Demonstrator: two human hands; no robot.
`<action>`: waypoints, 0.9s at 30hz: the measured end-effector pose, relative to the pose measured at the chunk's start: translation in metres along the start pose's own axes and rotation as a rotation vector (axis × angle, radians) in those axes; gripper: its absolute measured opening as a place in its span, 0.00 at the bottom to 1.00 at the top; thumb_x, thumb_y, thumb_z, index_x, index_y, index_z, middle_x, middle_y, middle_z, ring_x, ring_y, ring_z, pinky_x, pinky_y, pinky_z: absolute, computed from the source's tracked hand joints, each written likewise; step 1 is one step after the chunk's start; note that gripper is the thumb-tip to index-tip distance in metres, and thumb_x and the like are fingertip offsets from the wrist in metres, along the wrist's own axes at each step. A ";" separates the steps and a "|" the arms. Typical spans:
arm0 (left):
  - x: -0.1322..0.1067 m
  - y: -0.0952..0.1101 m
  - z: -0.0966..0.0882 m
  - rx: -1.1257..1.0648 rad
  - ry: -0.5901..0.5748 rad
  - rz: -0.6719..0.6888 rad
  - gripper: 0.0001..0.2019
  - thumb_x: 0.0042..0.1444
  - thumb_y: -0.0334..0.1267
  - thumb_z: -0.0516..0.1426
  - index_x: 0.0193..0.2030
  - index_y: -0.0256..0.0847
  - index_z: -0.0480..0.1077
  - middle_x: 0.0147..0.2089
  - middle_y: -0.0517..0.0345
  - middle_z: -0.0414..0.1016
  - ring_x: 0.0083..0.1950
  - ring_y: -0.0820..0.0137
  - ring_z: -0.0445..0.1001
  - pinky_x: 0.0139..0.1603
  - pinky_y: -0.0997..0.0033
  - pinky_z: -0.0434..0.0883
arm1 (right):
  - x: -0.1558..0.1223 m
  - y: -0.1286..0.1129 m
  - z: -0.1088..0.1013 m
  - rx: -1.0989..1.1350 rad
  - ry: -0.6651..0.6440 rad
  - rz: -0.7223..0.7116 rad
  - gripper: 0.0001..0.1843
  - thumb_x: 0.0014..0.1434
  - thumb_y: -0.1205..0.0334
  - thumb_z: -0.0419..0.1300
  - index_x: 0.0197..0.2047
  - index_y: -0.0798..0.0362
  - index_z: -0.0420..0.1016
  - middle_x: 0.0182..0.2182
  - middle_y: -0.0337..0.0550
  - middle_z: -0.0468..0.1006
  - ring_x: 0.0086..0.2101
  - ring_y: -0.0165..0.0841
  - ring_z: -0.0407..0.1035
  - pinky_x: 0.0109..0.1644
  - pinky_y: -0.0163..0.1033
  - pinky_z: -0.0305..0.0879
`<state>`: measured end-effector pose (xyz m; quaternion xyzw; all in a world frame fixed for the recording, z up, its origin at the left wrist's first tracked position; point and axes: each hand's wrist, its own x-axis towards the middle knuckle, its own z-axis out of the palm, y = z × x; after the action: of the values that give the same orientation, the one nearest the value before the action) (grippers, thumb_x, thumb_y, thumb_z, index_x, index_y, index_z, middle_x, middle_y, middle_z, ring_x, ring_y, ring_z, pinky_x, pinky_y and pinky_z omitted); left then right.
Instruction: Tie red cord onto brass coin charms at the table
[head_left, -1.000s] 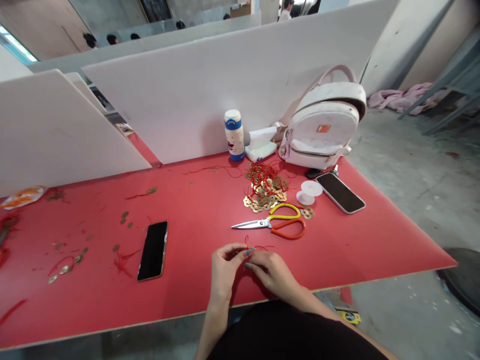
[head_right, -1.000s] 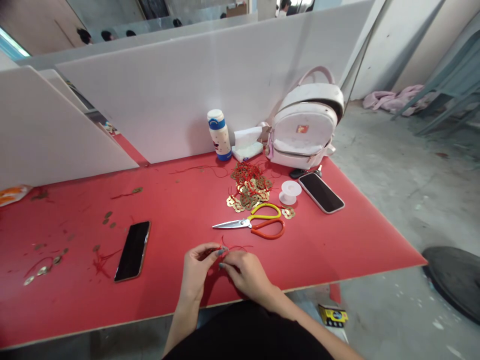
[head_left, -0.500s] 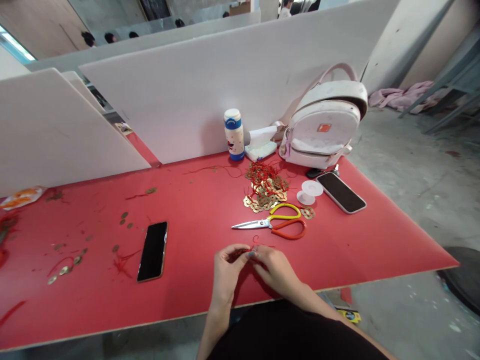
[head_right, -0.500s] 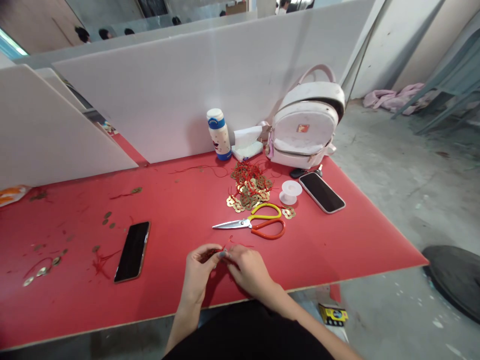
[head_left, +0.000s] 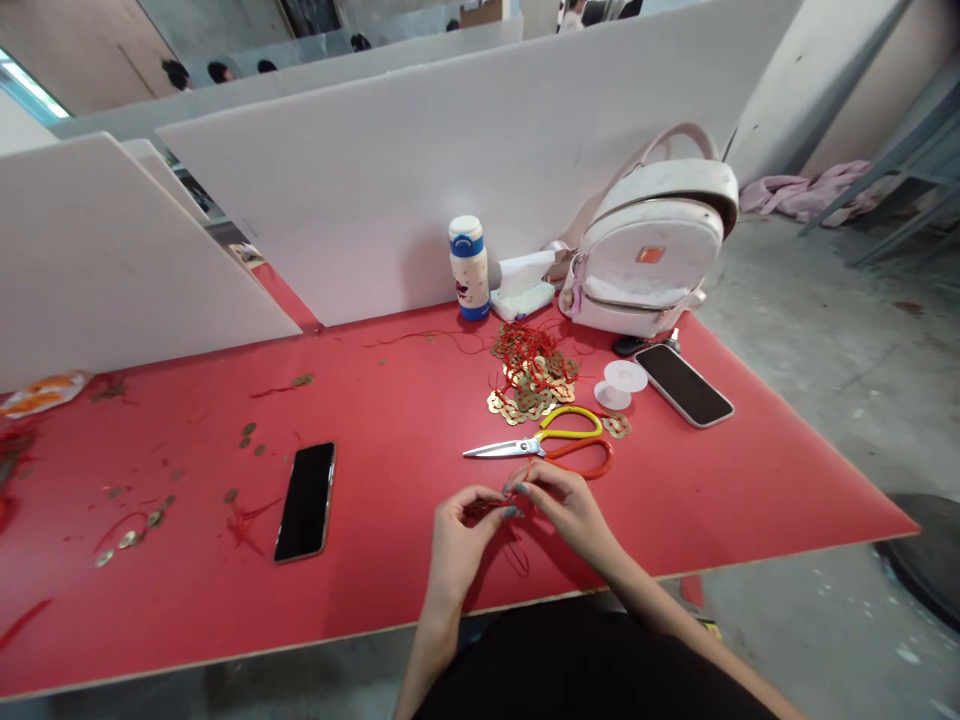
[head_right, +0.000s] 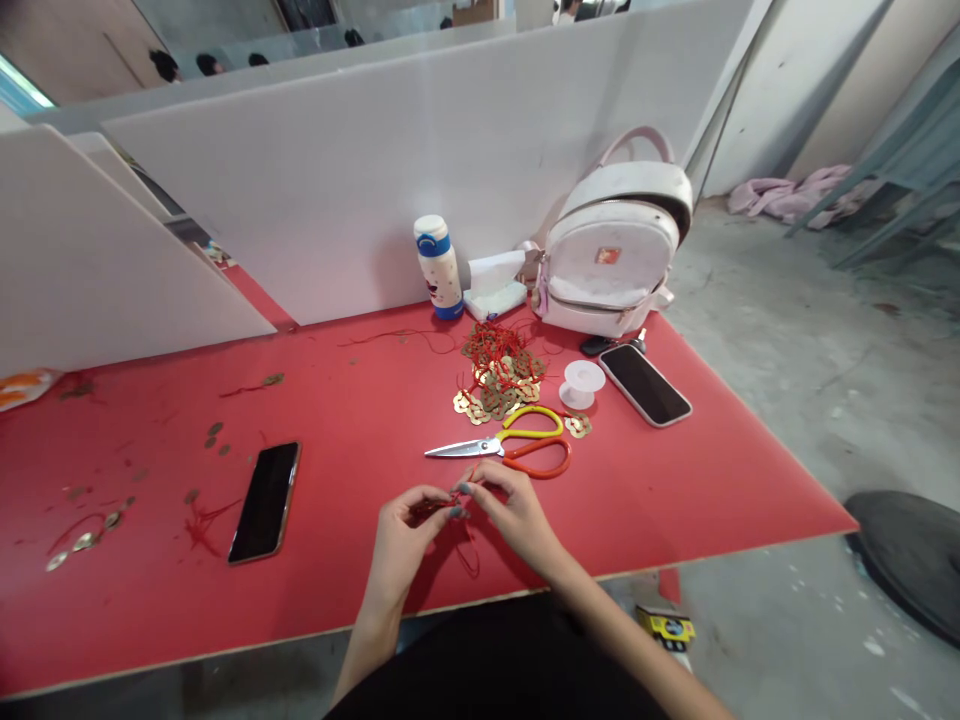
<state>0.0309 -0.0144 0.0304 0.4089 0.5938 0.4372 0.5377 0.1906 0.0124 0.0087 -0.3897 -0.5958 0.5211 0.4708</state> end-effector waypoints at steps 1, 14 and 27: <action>0.000 0.000 0.000 0.002 0.000 -0.002 0.05 0.44 0.36 0.65 0.28 0.37 0.78 0.29 0.52 0.81 0.32 0.65 0.78 0.36 0.71 0.74 | 0.000 0.000 0.001 -0.003 0.004 0.005 0.17 0.66 0.52 0.56 0.29 0.53 0.73 0.29 0.44 0.76 0.32 0.35 0.71 0.39 0.38 0.67; 0.002 -0.006 0.010 -0.097 0.048 -0.031 0.06 0.40 0.36 0.67 0.27 0.37 0.78 0.28 0.53 0.81 0.32 0.65 0.78 0.36 0.70 0.74 | -0.003 0.006 0.006 -0.034 0.100 0.050 0.15 0.65 0.54 0.56 0.29 0.53 0.71 0.27 0.42 0.73 0.28 0.33 0.69 0.35 0.36 0.67; 0.005 -0.008 0.010 -0.147 0.115 0.012 0.07 0.41 0.38 0.67 0.26 0.38 0.77 0.28 0.52 0.81 0.32 0.63 0.79 0.38 0.68 0.76 | 0.001 0.002 0.003 -0.065 0.073 -0.035 0.16 0.66 0.56 0.56 0.28 0.52 0.73 0.27 0.43 0.77 0.30 0.35 0.71 0.38 0.38 0.67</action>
<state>0.0402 -0.0115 0.0210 0.3462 0.5875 0.5053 0.5287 0.1870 0.0129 0.0073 -0.4131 -0.6015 0.4786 0.4884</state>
